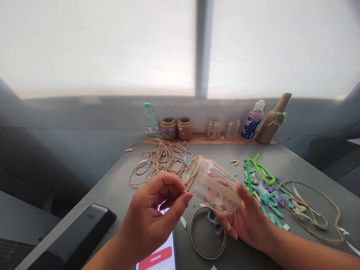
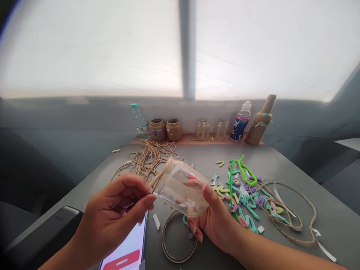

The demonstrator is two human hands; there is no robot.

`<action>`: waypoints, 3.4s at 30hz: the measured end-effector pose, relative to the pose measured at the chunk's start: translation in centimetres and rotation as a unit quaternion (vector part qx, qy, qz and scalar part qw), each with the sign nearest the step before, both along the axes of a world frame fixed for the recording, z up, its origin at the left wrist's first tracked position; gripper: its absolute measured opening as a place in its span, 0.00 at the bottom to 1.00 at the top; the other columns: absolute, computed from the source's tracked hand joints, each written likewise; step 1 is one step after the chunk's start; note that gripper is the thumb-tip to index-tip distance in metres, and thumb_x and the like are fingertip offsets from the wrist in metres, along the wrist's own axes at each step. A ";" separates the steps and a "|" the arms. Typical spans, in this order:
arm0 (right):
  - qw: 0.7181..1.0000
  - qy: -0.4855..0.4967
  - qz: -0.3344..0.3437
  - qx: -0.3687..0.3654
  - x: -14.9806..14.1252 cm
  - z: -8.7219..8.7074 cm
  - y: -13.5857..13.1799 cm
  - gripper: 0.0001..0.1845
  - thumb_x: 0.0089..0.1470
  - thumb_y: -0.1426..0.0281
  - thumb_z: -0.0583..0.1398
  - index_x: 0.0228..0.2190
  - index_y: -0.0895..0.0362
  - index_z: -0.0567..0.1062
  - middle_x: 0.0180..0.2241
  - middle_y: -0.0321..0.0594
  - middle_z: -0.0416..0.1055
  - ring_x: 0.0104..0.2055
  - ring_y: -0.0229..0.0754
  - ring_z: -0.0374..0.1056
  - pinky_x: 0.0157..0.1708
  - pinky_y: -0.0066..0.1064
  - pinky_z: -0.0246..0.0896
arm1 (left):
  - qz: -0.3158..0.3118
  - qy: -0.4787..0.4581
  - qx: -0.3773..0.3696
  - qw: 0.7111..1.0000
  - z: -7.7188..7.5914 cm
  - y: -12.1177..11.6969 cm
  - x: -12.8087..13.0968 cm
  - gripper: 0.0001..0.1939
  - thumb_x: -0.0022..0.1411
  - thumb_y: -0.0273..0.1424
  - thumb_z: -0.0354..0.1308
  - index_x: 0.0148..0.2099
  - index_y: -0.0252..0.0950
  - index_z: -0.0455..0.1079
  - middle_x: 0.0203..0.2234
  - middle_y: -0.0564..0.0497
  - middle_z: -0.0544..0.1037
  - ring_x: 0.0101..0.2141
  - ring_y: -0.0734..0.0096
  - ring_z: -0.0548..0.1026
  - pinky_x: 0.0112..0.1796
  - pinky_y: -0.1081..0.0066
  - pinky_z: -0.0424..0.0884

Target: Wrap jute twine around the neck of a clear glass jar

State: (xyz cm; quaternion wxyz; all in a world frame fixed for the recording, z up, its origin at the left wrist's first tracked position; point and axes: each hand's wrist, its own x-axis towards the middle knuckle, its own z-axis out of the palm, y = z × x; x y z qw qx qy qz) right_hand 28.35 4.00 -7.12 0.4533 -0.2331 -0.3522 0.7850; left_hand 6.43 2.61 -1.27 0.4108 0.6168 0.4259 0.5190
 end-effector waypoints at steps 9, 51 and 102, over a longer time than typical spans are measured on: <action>1.000 -0.005 -0.004 -0.005 0.0 -0.1 0.0 0.34 0.55 0.41 0.60 0.49 0.55 0.71 0.19 0.34 0.72 0.16 0.33 0.64 0.14 0.18 0.60 | 0.007 -0.015 0.008 1.000 0.4 -0.6 0.5 0.06 0.60 0.29 0.65 0.33 0.41 0.70 0.21 0.57 0.76 0.18 0.78 0.68 0.20 0.76 0.64; 0.999 -0.028 0.001 0.022 -0.2 -0.2 -0.3 0.36 0.52 0.43 0.64 0.50 0.57 0.69 0.22 0.34 0.73 0.17 0.33 0.66 0.13 0.18 0.63 | -0.012 0.051 -0.040 0.998 -0.5 0.0 -0.4 0.13 0.68 0.41 0.59 0.46 0.36 0.72 0.14 0.58 0.73 0.16 0.73 0.70 0.21 0.74 0.67; 0.999 0.000 -0.030 -0.013 0.1 -0.4 0.0 0.39 0.55 0.39 0.59 0.53 0.56 0.70 0.20 0.34 0.70 0.16 0.32 0.58 0.13 0.19 0.58 | -0.142 -0.137 -0.142 0.970 0.2 1.2 -0.8 0.11 0.68 0.39 0.62 0.40 0.38 0.66 0.16 0.56 0.78 0.14 0.77 0.73 0.16 0.81 0.58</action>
